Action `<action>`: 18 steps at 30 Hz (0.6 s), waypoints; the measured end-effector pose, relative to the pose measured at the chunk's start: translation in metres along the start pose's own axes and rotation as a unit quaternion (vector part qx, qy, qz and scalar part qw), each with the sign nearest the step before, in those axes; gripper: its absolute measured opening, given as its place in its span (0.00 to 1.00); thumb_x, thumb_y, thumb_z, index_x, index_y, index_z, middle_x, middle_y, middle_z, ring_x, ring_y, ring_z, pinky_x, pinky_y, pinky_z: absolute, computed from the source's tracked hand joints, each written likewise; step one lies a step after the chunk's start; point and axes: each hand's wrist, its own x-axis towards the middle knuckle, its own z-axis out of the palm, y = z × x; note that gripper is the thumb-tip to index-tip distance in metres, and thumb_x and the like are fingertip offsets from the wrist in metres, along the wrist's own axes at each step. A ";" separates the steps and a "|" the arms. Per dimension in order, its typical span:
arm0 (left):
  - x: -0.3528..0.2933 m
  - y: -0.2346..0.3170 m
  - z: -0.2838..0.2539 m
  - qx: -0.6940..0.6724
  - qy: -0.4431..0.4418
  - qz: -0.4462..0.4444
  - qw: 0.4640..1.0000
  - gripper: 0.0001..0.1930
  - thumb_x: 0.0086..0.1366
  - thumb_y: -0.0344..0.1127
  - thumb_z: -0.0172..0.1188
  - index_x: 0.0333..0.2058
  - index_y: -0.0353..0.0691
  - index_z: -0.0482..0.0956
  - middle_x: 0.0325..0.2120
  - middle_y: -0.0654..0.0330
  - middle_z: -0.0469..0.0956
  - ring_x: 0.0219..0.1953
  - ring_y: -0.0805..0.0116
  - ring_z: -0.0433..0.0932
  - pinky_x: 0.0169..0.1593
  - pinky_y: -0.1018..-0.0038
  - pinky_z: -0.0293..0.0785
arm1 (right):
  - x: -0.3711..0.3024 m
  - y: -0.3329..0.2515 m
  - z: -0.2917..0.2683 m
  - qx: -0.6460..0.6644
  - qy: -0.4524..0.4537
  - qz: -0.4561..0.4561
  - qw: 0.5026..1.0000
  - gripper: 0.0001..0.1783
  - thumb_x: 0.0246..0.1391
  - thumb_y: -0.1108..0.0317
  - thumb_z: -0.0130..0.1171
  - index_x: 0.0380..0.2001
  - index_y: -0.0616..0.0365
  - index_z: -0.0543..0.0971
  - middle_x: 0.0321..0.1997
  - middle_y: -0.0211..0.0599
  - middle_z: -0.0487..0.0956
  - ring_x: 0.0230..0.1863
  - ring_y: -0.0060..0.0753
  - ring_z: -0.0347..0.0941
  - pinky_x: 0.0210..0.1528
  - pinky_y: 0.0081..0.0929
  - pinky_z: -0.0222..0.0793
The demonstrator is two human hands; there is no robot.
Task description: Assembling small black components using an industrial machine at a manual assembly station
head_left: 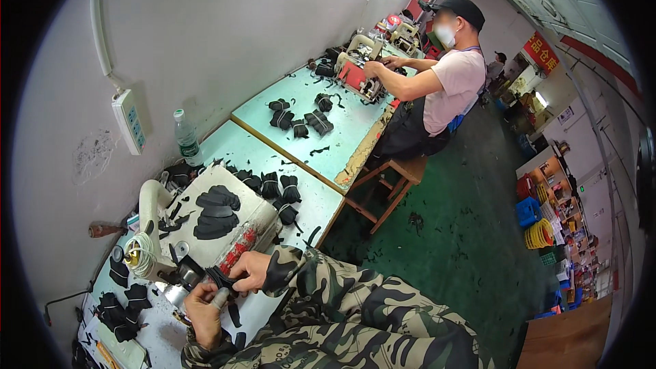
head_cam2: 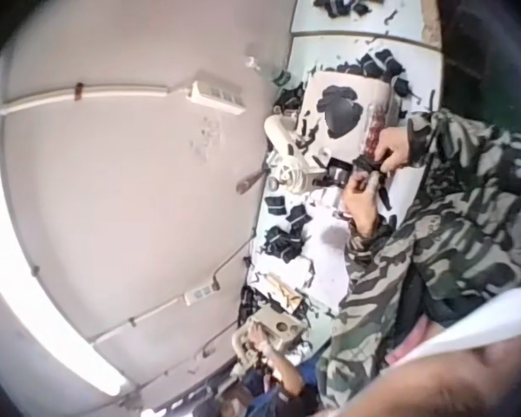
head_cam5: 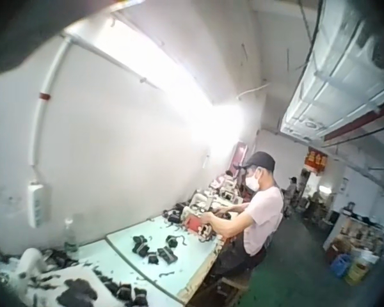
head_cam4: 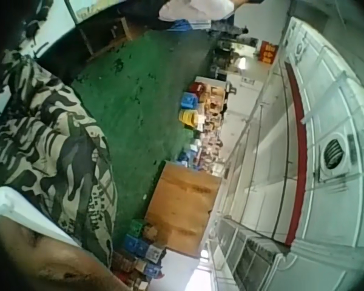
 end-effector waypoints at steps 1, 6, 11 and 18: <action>0.001 -0.001 -0.002 -0.008 0.007 0.003 1.000 0.09 0.53 0.19 0.61 0.31 0.34 0.72 0.25 0.64 0.75 0.26 0.79 0.74 0.29 0.83 0.71 | 0.002 -0.001 0.002 -0.002 -0.001 -0.001 1.000 0.14 0.47 0.65 0.58 0.32 0.66 0.79 0.20 0.42 0.78 0.20 0.29 0.75 0.25 0.28 0.69; 0.008 0.006 -0.004 0.202 0.110 0.130 0.965 0.10 0.51 0.19 0.60 0.33 0.33 0.71 0.25 0.60 0.77 0.25 0.75 0.76 0.28 0.80 0.69 | 0.026 0.017 0.013 -0.251 0.253 -0.105 0.929 0.15 0.43 0.67 0.55 0.35 0.63 0.75 0.26 0.52 0.77 0.30 0.53 0.76 0.33 0.38 0.72; 0.004 0.027 -0.025 0.536 0.019 0.298 0.790 0.14 0.44 0.24 0.57 0.34 0.35 0.75 0.27 0.50 0.75 0.33 0.48 0.74 0.39 0.60 0.70 | 0.072 0.008 0.016 -0.358 0.274 -0.064 0.890 0.10 0.44 0.69 0.52 0.32 0.60 0.74 0.31 0.49 0.75 0.35 0.53 0.73 0.38 0.43 0.70; 0.039 0.002 -0.088 0.546 0.059 0.395 0.737 0.09 0.50 0.29 0.52 0.32 0.39 0.76 0.31 0.58 0.74 0.36 0.58 0.72 0.42 0.66 0.68 | 0.113 0.023 0.045 -0.367 0.247 -0.088 0.893 0.14 0.42 0.67 0.54 0.35 0.59 0.79 0.32 0.48 0.77 0.36 0.52 0.74 0.41 0.41 0.70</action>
